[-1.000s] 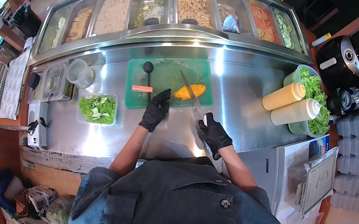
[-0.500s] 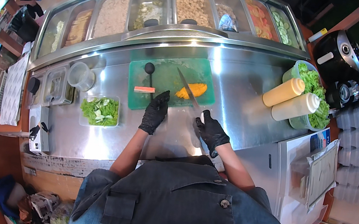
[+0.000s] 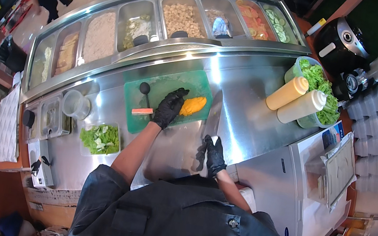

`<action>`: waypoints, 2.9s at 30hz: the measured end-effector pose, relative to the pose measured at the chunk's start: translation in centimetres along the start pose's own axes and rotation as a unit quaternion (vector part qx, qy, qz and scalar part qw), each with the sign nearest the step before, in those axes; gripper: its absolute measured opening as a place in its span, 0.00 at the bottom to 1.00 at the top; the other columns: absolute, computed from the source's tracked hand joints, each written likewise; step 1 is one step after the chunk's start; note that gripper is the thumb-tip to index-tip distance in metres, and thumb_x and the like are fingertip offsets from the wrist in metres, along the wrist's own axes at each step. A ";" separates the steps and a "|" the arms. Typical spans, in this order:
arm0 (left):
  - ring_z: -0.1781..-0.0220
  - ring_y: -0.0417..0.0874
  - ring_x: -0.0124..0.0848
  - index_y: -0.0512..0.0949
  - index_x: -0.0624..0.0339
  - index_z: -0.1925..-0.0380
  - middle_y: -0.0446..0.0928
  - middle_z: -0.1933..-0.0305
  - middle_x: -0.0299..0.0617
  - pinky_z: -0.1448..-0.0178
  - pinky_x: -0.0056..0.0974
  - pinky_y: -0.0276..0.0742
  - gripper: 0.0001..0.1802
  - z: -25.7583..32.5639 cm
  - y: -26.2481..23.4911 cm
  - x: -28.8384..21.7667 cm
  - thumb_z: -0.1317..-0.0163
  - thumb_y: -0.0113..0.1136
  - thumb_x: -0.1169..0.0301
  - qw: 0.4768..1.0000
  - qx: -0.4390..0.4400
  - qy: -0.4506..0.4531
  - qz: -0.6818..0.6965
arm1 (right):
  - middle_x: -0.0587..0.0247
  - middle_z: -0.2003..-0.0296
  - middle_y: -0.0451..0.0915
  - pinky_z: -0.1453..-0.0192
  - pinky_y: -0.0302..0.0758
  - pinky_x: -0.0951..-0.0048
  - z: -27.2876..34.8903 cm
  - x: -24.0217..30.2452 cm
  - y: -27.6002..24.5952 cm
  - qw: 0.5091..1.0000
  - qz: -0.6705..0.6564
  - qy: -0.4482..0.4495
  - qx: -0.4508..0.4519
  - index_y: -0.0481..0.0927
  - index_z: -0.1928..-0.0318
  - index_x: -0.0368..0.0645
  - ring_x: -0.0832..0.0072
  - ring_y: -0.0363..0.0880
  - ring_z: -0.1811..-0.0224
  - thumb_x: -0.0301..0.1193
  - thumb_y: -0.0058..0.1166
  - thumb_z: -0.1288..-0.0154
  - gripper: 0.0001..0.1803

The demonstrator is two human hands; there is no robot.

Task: The person slices a mango on a cutting board, places the pieces into a container with lettuce, adds sauces from squeeze bottles, scoops a creamy topping, and wraps the finished item in paper. The wrapped food is placed on the counter.

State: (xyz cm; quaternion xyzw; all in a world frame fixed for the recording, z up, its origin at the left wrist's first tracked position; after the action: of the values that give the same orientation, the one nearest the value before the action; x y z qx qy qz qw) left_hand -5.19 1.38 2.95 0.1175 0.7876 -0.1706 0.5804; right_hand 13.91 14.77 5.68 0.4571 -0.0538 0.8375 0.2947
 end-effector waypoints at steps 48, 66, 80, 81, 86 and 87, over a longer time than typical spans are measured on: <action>0.73 0.72 0.24 0.79 0.62 0.59 0.75 0.73 0.33 0.68 0.29 0.67 0.23 14.8 -20.3 -6.9 0.36 0.50 0.52 0.835 -0.451 -0.154 0.275 | 0.65 0.80 0.71 0.84 0.63 0.78 2.1 8.7 3.6 0.963 0.090 -0.160 0.197 0.70 0.63 0.41 0.78 0.68 0.86 0.25 0.49 0.36 0.03; 0.53 0.76 0.25 0.78 0.62 0.52 0.78 0.53 0.38 0.45 0.30 0.70 0.18 15.8 -20.4 -7.1 0.31 0.48 0.60 0.911 -0.255 -0.309 -0.094 | 0.65 0.80 0.70 0.84 0.64 0.79 2.3 8.3 1.0 0.970 0.099 -0.171 0.140 0.70 0.63 0.40 0.78 0.68 0.86 0.25 0.50 0.37 0.04; 0.53 0.79 0.29 0.80 0.61 0.58 0.79 0.58 0.43 0.49 0.33 0.74 0.10 17.5 -18.2 -7.8 0.39 0.55 0.77 0.922 -0.189 -0.145 -0.304 | 0.64 0.79 0.72 0.84 0.64 0.78 1.8 7.6 1.0 0.969 0.098 -0.160 0.161 0.70 0.61 0.39 0.77 0.68 0.85 0.24 0.48 0.36 0.04; 0.53 0.79 0.29 0.79 0.62 0.57 0.80 0.58 0.43 0.49 0.33 0.74 0.11 17.2 -18.6 -7.6 0.40 0.55 0.78 0.898 -0.178 -0.123 -0.384 | 0.65 0.79 0.71 0.85 0.64 0.77 1.8 7.6 1.0 0.966 0.106 -0.170 0.165 0.70 0.60 0.40 0.77 0.68 0.86 0.24 0.49 0.36 0.05; 0.50 0.79 0.32 0.76 0.65 0.55 0.80 0.53 0.45 0.45 0.34 0.74 0.13 17.7 -21.4 -6.5 0.40 0.53 0.82 0.941 -0.219 -0.205 -0.159 | 0.65 0.79 0.70 0.84 0.65 0.77 2.0 7.4 0.7 0.968 0.104 -0.168 0.152 0.71 0.58 0.39 0.78 0.67 0.85 0.24 0.49 0.36 0.07; 0.48 0.79 0.34 0.75 0.68 0.56 0.78 0.51 0.47 0.41 0.35 0.73 0.12 17.9 -21.6 -6.6 0.41 0.51 0.84 0.950 -0.249 -0.165 -0.092 | 0.64 0.78 0.71 0.83 0.66 0.77 2.0 7.4 0.5 0.968 0.126 -0.165 0.139 0.70 0.54 0.38 0.78 0.68 0.85 0.25 0.49 0.36 0.10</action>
State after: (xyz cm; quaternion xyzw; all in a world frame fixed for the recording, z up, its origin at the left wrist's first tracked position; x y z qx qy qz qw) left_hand 4.16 -25.56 7.32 -0.1334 0.7057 -0.0382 0.6948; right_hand 12.07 16.95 12.78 0.6147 -0.0420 0.7804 0.1071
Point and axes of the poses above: each hand's wrist, its own z-axis away from the middle knuckle, its own y-axis out of the palm, x = y × z, the point moved 2 cm from there along -z, towards the middle knuckle
